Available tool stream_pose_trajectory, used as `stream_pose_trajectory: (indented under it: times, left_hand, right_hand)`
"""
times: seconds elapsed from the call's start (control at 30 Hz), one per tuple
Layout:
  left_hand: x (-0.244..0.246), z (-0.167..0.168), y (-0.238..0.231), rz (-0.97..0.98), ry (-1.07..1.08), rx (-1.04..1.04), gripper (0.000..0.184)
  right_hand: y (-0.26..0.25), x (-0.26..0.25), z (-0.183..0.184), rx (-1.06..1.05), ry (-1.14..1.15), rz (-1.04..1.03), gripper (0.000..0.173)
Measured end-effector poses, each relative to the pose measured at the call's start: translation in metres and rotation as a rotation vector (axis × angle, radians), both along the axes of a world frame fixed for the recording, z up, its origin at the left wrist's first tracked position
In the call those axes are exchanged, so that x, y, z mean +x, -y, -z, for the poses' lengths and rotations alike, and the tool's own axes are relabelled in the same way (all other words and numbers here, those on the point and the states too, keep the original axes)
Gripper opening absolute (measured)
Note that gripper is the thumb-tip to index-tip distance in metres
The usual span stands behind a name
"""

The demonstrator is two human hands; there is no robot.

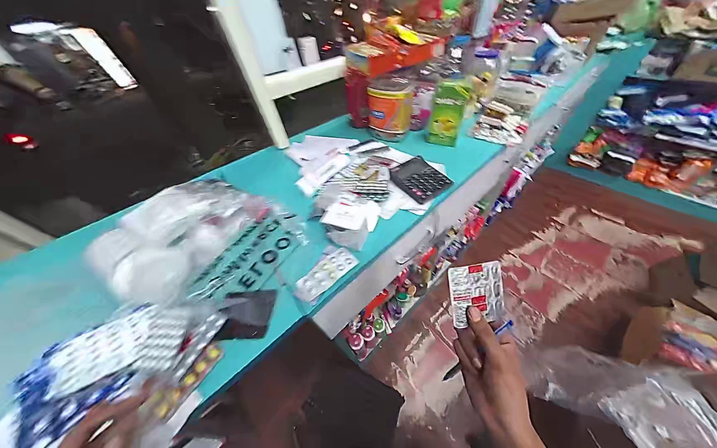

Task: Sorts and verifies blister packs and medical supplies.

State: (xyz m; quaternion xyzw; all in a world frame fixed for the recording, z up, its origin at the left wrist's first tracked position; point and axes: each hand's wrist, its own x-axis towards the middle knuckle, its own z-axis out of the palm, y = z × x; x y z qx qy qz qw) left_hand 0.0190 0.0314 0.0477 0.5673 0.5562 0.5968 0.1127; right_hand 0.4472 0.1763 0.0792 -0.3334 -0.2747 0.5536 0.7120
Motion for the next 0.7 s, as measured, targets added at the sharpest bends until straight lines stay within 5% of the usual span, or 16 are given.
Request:
stream_pose_trajectory:
  times: [0.13,0.23,0.33,0.5,0.57,0.7]
  left_hand:
    - [0.003,-0.026,0.031,-0.088,0.112,0.001,0.025]
    - [-0.024,-0.042,0.067,-0.056,0.110,0.015,0.024]
    - [-0.055,-0.034,0.101,-0.128,0.174,0.054,0.019]
    - [-0.093,-0.016,0.151,-0.250,0.236,-0.026,0.016]
    - [-0.107,-0.013,0.150,-0.271,0.196,-0.066,0.017]
    - [-0.109,-0.019,0.110,-0.270,-0.024,-0.202,0.027]
  right_hand:
    - [0.029,-0.062,-0.026,0.182,0.487,-0.060,0.007]
    - [0.031,-0.107,-0.025,0.663,0.960,-0.208,0.017]
    - [0.008,-0.156,-0.019,1.007,1.390,-0.114,0.024]
    - [-0.012,-0.198,-0.013,0.826,1.653,0.076,0.026]
    - [-0.026,-0.205,-0.013,0.741,1.712,0.167,0.026]
    - [-0.052,-0.223,0.001,0.628,1.872,0.008,0.032]
